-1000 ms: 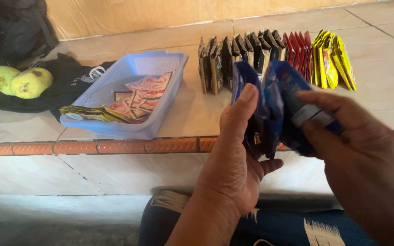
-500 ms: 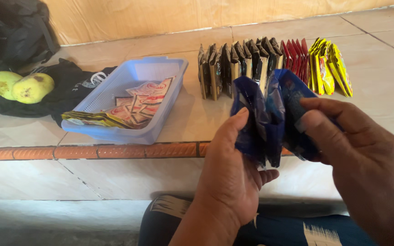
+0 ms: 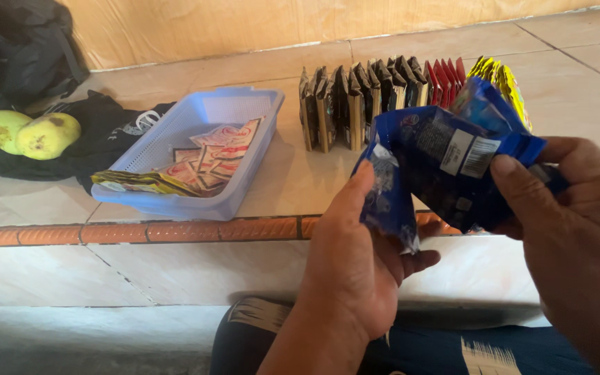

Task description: The person organizes various small packets on a tiled floor. They transfer white packets from a blue basket to a pile on the floor, then pick up and inspect stacks of yellow, blue, red, and black packets before placing them into the basket.

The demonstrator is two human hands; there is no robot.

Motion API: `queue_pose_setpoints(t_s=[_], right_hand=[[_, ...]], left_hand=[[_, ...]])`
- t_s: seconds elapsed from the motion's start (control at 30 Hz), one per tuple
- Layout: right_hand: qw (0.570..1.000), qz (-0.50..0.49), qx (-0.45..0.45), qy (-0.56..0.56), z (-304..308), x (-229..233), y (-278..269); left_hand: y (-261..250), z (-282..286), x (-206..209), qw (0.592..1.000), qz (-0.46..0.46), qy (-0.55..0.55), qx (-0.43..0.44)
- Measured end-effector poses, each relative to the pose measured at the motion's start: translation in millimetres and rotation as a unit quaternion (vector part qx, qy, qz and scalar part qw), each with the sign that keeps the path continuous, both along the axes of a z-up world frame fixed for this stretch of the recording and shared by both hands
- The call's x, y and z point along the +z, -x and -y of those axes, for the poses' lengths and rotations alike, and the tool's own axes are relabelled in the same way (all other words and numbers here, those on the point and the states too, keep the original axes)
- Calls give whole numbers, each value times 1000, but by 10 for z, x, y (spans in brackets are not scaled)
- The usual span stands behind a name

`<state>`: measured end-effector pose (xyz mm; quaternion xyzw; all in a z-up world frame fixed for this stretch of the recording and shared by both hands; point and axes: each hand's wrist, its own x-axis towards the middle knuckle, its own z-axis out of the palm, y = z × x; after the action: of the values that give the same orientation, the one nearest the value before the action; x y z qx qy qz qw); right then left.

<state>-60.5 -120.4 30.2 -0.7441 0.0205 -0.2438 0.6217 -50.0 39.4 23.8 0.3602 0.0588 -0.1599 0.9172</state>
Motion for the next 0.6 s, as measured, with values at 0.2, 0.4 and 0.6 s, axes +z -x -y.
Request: queue_pose_setpoints(t_s=[0.2, 0.4, 0.6], right_hand=[[989, 8, -56, 136, -51, -14, 129], [987, 63, 13, 148, -133, -81, 138], [955, 58, 28, 290, -70, -170, 141]], left_hand=[[-6, 116, 71, 992, 8, -107, 59], [38, 170, 89, 985, 49, -151, 60], [100, 253, 14, 967, 212, -112, 84]])
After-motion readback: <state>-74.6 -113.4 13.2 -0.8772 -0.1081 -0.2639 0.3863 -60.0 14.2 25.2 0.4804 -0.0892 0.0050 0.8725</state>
